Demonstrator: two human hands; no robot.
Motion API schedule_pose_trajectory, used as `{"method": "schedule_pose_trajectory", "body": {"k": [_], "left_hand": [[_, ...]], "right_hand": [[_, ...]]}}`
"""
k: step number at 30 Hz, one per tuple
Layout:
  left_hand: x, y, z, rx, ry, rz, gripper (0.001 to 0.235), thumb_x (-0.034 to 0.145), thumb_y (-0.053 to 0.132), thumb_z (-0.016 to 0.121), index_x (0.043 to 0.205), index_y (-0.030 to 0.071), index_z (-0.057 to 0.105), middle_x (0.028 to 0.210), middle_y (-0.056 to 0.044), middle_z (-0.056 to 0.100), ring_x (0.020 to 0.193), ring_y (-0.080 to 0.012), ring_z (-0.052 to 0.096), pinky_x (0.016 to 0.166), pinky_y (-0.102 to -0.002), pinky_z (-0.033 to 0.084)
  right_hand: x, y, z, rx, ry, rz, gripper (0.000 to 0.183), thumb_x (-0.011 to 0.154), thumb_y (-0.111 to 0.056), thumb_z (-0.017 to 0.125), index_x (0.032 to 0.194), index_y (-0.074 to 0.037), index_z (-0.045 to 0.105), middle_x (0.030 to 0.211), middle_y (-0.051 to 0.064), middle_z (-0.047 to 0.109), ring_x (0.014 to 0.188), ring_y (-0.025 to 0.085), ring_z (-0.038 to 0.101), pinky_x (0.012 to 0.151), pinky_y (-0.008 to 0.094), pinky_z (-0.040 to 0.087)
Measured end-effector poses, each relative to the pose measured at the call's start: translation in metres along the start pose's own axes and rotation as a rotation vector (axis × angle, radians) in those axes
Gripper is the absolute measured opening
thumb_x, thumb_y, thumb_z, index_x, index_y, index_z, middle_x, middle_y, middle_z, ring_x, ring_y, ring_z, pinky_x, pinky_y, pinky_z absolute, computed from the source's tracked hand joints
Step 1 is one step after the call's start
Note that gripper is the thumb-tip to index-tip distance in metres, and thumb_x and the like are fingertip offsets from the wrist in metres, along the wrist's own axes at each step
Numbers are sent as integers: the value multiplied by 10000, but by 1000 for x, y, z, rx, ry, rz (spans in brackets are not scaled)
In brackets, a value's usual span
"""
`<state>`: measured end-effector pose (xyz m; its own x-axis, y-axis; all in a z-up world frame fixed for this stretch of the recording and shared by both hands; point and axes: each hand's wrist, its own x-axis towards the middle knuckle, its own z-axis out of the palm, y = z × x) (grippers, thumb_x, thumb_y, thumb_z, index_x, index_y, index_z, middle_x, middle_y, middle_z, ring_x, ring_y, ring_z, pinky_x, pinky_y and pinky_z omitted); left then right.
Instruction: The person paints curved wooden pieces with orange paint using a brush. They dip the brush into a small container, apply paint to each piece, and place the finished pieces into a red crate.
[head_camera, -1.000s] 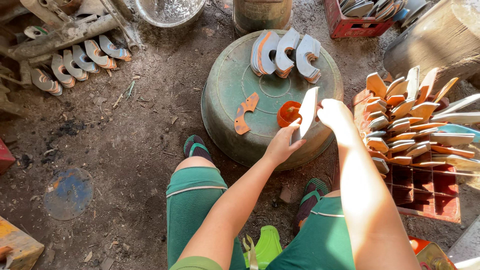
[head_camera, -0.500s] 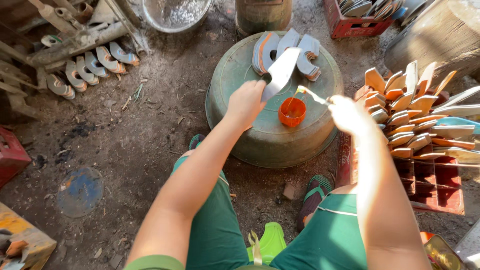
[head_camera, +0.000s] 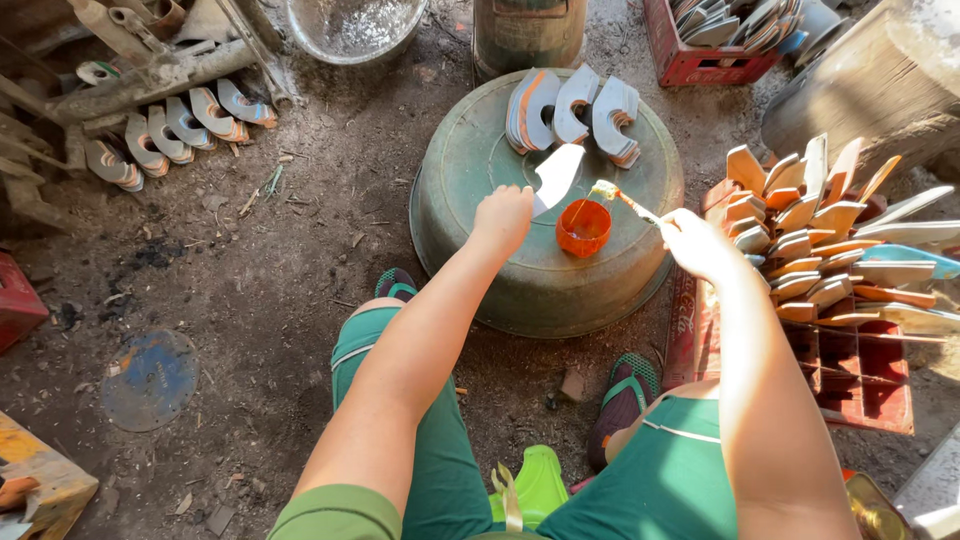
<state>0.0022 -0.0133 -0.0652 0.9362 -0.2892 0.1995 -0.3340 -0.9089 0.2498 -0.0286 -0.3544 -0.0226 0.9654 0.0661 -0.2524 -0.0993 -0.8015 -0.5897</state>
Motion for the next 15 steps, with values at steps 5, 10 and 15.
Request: {"method": "schedule_pose_trajectory", "body": {"k": [5,10,15], "left_hand": [[3,0,-1,-18,38,-20,52,857,64,666,906,81,661,977,-123,693,998,-322,672,827,-454,574],[4,7,-2,6,24,4,114,798,42,687,903,85,676,985,-121,698,1016,-315,667,829,-449,566],[4,20,-2,17,-11,15,135,815,31,698,936,90,695,1019,-109,708,1059,-299,664,879,-431,563]], "right_hand": [[-25,-21,-21,-60,62,41,350,1030,-331,565,1203,-56,694,957,158,731,925,274,682,869,404,503],[-32,-26,-25,43,99,24,261,975,-245,676,1115,-27,709,944,140,748,898,241,718,844,371,536],[-31,-33,-16,-15,140,-71,241,945,-209,721,1111,-34,714,997,150,744,933,240,702,851,373,533]]}}
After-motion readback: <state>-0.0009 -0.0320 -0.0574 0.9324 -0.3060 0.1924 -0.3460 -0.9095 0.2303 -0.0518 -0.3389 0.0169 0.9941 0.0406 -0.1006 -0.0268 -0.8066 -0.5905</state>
